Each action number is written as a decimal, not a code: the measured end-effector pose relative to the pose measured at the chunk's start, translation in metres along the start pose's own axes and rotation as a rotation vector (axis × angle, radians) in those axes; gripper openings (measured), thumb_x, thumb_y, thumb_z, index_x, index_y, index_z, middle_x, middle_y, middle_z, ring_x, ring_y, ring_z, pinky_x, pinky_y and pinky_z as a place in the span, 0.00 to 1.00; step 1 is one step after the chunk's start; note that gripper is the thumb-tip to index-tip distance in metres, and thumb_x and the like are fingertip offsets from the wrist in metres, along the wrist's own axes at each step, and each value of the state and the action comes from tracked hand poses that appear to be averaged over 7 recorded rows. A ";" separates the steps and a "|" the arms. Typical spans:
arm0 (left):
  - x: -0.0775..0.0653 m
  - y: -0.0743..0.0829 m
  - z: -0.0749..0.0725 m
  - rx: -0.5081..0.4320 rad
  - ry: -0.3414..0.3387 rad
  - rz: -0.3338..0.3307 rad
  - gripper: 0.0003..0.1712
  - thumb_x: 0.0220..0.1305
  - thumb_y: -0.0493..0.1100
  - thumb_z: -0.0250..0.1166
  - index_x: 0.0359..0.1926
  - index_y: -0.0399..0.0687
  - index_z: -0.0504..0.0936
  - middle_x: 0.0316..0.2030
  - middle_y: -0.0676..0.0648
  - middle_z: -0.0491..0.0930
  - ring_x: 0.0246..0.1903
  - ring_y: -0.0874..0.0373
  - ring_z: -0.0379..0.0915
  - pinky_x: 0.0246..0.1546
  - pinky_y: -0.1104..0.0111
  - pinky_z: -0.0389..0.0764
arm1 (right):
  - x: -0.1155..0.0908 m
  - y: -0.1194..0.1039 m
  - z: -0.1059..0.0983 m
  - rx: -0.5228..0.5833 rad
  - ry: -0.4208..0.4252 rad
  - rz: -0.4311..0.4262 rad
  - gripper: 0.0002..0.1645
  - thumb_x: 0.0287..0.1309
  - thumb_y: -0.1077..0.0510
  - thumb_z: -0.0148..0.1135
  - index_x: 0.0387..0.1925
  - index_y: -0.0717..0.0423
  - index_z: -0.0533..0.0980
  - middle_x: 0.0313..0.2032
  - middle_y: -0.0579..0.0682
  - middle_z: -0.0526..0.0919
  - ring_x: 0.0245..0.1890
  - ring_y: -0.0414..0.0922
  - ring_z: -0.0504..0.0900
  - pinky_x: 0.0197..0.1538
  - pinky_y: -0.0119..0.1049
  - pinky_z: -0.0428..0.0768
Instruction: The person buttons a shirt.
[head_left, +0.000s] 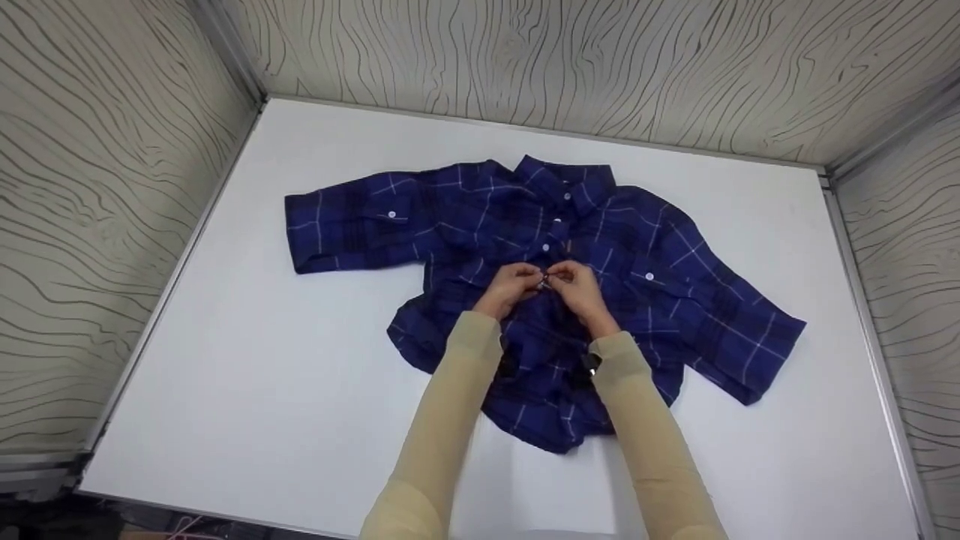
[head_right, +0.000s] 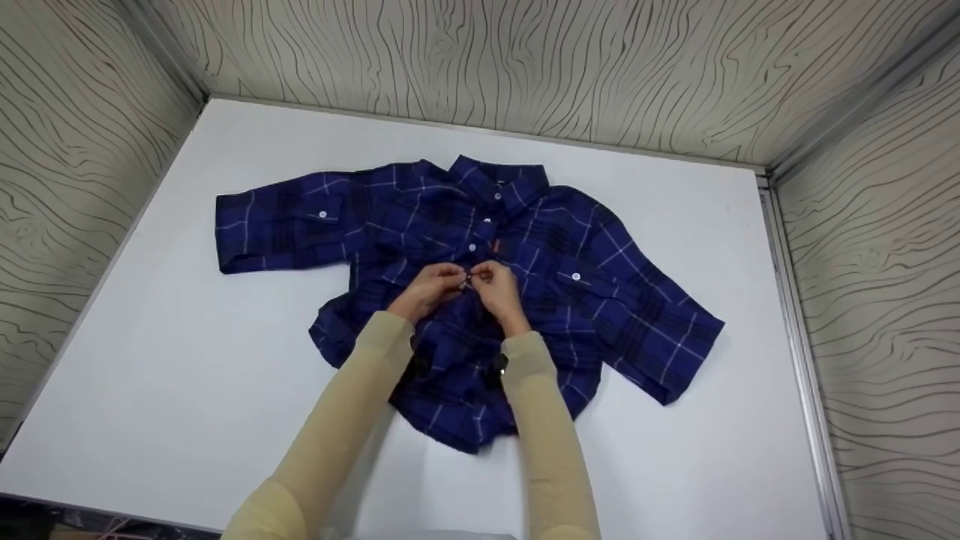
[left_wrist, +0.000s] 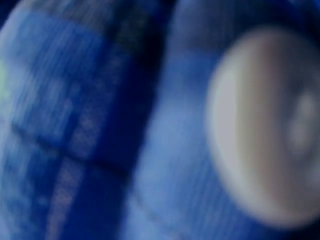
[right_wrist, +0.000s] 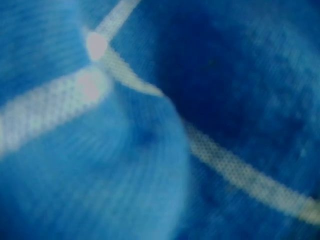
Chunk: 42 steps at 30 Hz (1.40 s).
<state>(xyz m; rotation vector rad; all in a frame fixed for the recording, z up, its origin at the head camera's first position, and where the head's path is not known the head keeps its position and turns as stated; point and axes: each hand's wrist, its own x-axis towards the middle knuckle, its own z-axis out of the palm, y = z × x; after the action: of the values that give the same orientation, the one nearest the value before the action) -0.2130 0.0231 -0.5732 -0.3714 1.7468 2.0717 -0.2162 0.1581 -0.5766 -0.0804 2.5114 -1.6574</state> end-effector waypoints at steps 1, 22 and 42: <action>-0.005 0.003 0.000 0.000 -0.005 -0.004 0.09 0.60 0.32 0.55 0.41 0.32 0.75 0.31 0.47 0.74 0.32 0.59 0.71 0.37 0.70 0.74 | 0.000 0.000 0.001 -0.005 0.000 -0.006 0.08 0.53 0.71 0.53 0.36 0.72 0.73 0.32 0.59 0.76 0.34 0.47 0.75 0.37 0.30 0.72; 0.004 -0.003 -0.003 0.009 0.008 -0.041 0.08 0.59 0.35 0.57 0.40 0.38 0.76 0.28 0.49 0.75 0.27 0.61 0.70 0.25 0.73 0.70 | 0.001 0.003 0.000 -0.023 -0.022 -0.033 0.06 0.54 0.67 0.56 0.33 0.68 0.73 0.32 0.57 0.76 0.33 0.46 0.76 0.36 0.32 0.74; 0.017 -0.016 -0.001 0.043 0.052 -0.001 0.06 0.57 0.33 0.57 0.36 0.39 0.76 0.29 0.46 0.75 0.26 0.58 0.70 0.25 0.71 0.69 | 0.002 0.004 0.005 -0.088 0.004 -0.122 0.05 0.49 0.75 0.55 0.31 0.69 0.73 0.29 0.56 0.77 0.30 0.47 0.74 0.32 0.29 0.70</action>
<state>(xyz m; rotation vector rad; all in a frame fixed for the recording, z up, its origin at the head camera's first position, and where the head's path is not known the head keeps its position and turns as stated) -0.2204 0.0265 -0.5951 -0.4172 1.8172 2.0374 -0.2177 0.1551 -0.5823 -0.2434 2.6303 -1.5894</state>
